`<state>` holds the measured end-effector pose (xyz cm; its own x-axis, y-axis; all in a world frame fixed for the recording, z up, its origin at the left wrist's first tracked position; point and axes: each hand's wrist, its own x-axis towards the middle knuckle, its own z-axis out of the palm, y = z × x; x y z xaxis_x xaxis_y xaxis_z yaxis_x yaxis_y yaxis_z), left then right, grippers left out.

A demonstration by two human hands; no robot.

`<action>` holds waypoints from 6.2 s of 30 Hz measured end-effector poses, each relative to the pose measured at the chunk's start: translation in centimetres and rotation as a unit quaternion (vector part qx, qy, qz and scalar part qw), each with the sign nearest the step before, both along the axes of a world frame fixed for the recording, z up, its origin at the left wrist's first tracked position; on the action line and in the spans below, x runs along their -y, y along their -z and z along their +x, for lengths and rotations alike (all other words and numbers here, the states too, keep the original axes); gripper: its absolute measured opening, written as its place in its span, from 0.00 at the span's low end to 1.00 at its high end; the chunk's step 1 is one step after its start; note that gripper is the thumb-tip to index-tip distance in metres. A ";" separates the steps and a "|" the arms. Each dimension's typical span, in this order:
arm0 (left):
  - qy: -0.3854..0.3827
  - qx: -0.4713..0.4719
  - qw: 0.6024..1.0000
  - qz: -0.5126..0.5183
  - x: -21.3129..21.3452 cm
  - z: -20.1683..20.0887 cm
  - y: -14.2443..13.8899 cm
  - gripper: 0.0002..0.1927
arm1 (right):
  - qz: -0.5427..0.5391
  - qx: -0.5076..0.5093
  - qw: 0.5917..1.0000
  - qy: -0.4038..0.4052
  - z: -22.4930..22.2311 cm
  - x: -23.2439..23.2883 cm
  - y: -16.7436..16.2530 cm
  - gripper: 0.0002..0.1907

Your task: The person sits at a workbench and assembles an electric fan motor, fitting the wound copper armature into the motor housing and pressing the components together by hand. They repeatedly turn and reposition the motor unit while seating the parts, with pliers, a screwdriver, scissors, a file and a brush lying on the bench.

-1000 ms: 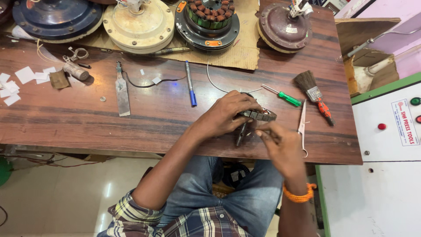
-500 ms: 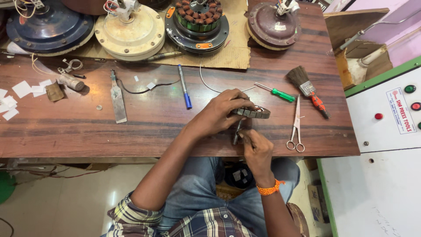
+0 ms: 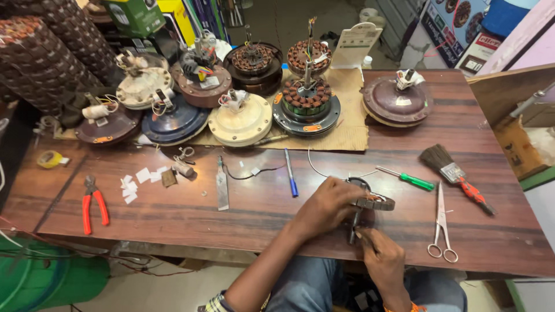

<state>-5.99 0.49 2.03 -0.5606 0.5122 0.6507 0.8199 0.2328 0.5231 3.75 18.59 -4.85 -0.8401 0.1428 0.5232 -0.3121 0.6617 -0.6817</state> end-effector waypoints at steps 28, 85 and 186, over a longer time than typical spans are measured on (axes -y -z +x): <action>-0.164 0.119 0.976 0.084 -1.7 6.3 3.0 0.08 | 0.146 0.038 0.987 -0.057 -0.1 -1.5 -12.6 0.07; -0.062 -0.188 0.974 -0.112 0.3 3.8 2.8 0.10 | 0.069 0.062 0.996 0.017 5.3 -1.8 -9.1 0.05; -0.268 -0.036 0.955 0.124 -5.2 6.8 2.4 0.07 | 0.135 0.216 0.966 0.034 -11.5 -7.4 -7.7 0.11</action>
